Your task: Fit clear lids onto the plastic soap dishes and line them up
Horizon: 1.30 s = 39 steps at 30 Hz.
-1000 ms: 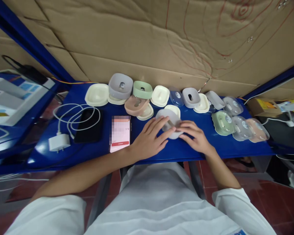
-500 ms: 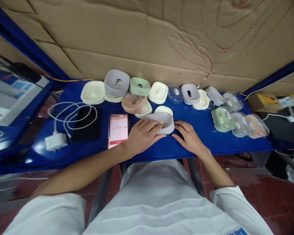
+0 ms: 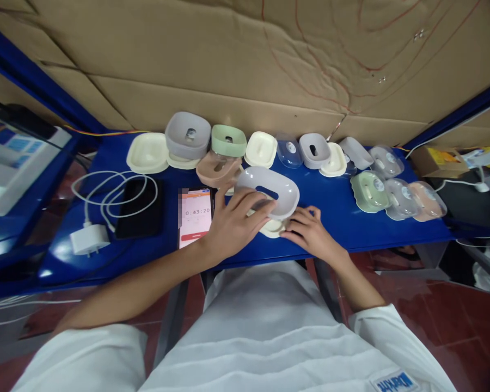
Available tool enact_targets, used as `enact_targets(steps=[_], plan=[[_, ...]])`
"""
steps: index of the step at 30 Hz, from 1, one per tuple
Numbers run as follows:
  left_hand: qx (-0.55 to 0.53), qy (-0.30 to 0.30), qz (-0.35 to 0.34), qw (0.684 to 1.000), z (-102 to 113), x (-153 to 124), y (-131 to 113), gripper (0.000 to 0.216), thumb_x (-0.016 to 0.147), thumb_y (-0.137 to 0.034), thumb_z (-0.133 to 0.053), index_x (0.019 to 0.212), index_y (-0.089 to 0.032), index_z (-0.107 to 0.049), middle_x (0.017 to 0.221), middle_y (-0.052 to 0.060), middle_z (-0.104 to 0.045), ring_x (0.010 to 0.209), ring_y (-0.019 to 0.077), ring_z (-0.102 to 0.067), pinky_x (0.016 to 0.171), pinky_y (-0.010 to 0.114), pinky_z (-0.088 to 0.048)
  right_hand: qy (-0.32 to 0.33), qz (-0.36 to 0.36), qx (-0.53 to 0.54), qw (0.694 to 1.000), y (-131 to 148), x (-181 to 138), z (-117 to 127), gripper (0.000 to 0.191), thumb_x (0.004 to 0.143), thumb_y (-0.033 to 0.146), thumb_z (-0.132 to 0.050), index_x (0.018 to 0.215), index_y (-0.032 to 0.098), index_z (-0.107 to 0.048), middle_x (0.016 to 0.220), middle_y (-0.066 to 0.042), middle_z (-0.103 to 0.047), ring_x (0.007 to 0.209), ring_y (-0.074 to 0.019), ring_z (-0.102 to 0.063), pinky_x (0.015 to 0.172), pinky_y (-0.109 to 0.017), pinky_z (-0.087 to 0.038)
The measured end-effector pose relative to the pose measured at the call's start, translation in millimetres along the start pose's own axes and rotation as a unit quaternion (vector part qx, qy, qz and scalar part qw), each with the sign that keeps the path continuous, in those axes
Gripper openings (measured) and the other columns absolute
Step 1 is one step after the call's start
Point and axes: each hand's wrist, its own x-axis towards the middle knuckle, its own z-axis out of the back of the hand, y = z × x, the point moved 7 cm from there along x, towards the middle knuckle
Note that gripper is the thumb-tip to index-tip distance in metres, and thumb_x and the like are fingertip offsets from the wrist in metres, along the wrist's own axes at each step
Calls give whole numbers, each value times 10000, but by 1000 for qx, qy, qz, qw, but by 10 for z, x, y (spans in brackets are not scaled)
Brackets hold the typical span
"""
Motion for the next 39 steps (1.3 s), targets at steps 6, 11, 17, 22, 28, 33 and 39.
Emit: enact_targets(steps=[6,11,17,22,28,33,39], plan=[[-10,54,-3,998,-126,-26,-52,206,1024,-237,-722,1229,-228,-744,1171,65,-802,1068,261,-716,1143,517,-437,-194,-38,-10,980,-235,-219,383,129,1068,334,-665,973,258,-708,1377,-93,-754,1361,-320,-680,1181,-555,-427],[-9,23,4,1000,-86,-12,2,220,1031,-245,-720,1250,-232,-739,1178,61,-800,1060,249,-717,1095,484,-456,-215,-89,-12,972,-72,-118,285,344,1060,420,-651,1356,247,-630,1376,-149,-732,1330,-333,-682,1117,-535,-507],[6,-24,55,998,61,33,179,279,1014,-287,-755,1292,-281,-734,1190,62,-792,1143,272,-696,1167,529,-397,-35,-81,-38,995,-24,53,-113,297,1122,383,-555,1345,254,-704,1510,-109,-691,1451,-310,-602,1231,-561,-392],[-2,5,24,1000,-26,-11,76,236,1028,-282,-734,1264,-270,-738,1178,58,-797,1115,272,-697,1134,525,-414,-36,-25,-6,999,-14,-67,-9,225,1109,296,-578,1274,275,-731,1509,-62,-700,1514,-302,-552,1246,-569,-375],[-30,97,-12,995,-256,-90,-95,227,1050,-274,-694,1269,-224,-723,1090,67,-765,962,232,-692,901,396,-493,-216,-11,37,976,43,-159,290,113,1011,204,-693,1099,274,-686,1071,-38,-795,1087,-241,-761,1062,-482,-532],[-26,103,-16,994,-295,-104,-111,241,1052,-288,-695,1279,-208,-707,1065,67,-739,961,236,-678,884,391,-481,-228,-9,8,974,97,-202,229,286,985,290,-763,1258,309,-677,1260,-88,-752,1247,-287,-710,1086,-505,-549],[-57,118,-61,989,-298,-102,-255,314,1056,-393,-708,1322,-227,-697,1062,52,-755,975,218,-682,924,379,-474,-115,-33,2,993,40,-338,113,393,1026,388,-728,1418,379,-694,1505,-61,-691,1455,-336,-610,1221,-581,-493]])
